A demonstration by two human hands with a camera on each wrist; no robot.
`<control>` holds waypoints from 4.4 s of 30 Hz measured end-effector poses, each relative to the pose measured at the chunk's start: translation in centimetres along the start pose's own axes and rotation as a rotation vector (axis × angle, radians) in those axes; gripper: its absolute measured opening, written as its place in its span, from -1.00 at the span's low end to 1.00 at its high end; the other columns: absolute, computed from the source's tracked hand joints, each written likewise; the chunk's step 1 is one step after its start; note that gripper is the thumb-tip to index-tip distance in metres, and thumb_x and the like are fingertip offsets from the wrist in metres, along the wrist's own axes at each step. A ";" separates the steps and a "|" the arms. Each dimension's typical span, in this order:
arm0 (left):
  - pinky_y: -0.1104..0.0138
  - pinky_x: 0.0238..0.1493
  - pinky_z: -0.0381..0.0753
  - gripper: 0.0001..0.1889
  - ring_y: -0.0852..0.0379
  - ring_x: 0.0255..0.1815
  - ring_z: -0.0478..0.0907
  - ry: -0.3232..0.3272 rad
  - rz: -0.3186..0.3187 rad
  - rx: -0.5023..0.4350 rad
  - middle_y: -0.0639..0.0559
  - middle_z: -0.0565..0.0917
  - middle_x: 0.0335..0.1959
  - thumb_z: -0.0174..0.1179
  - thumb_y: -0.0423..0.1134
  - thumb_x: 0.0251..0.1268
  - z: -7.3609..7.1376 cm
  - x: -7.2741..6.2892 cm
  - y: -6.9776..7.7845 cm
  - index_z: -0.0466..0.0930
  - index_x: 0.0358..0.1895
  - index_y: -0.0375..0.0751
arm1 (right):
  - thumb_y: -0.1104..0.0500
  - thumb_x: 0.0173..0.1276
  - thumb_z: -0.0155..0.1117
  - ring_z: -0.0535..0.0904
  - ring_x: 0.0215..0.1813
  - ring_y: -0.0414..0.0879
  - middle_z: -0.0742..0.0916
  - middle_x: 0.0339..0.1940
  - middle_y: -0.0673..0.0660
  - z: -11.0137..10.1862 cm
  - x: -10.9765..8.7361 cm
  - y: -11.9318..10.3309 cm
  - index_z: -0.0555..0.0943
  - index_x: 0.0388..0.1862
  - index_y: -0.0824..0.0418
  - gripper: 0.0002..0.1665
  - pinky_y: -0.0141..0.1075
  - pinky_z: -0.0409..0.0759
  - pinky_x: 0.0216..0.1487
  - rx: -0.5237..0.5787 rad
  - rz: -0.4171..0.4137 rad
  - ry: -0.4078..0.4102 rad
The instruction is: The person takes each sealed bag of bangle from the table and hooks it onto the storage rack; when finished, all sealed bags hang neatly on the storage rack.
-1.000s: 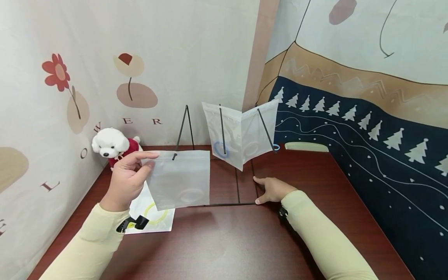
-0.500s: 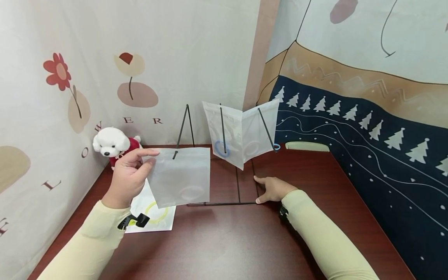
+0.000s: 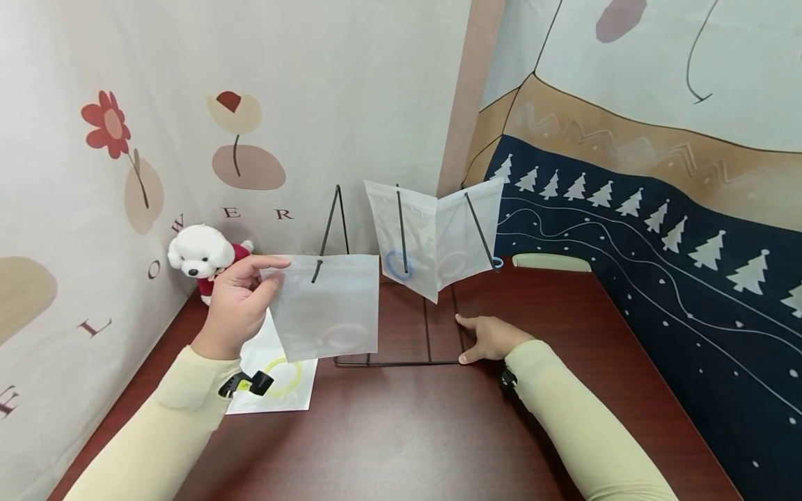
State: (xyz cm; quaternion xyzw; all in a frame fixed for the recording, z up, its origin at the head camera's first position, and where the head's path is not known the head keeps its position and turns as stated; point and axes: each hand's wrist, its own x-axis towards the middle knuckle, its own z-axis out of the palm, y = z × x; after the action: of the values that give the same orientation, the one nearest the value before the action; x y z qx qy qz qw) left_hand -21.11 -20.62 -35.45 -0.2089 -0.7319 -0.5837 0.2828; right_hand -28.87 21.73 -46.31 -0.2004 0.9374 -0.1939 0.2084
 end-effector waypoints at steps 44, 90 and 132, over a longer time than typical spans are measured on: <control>0.47 -0.67 0.24 -0.74 0.28 -0.73 0.21 0.026 -0.070 0.010 0.15 0.36 -0.75 0.13 -0.57 0.43 1.0 4.4 -2.5 0.77 0.00 -0.34 | 0.02 0.21 0.68 0.38 0.58 0.28 0.47 0.59 0.32 0.3 0.3 0.5 0.29 0.68 0.18 0.14 0.13 0.45 0.52 0.024 0.004 0.018; 0.46 -0.56 0.45 -0.74 0.22 -0.56 0.41 0.056 -0.164 0.067 0.12 0.47 -0.56 0.09 -0.40 0.54 2.2 8.4 -3.7 0.74 0.09 -0.28 | 0.04 0.22 0.67 0.37 0.59 0.26 0.46 0.60 0.31 0.4 0.2 0.6 0.29 0.68 0.18 0.14 0.10 0.45 0.52 0.038 0.004 0.028; 0.44 -0.54 0.46 -0.73 0.19 -0.52 0.45 0.078 -0.255 0.052 0.11 0.45 -0.53 0.05 -0.38 0.55 3.2 12.1 -6.3 0.72 0.10 -0.19 | -0.01 0.22 0.67 0.34 0.61 0.25 0.45 0.61 0.29 0.3 0.1 0.3 0.28 0.69 0.13 0.15 0.11 0.43 0.54 0.027 0.026 0.028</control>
State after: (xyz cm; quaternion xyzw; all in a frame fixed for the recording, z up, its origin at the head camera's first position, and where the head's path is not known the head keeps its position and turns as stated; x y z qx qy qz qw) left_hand -34.78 -19.27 -32.61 -0.0838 -0.7559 -0.6034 0.2398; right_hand -28.93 21.90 -46.71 -0.1825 0.9401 -0.2065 0.2006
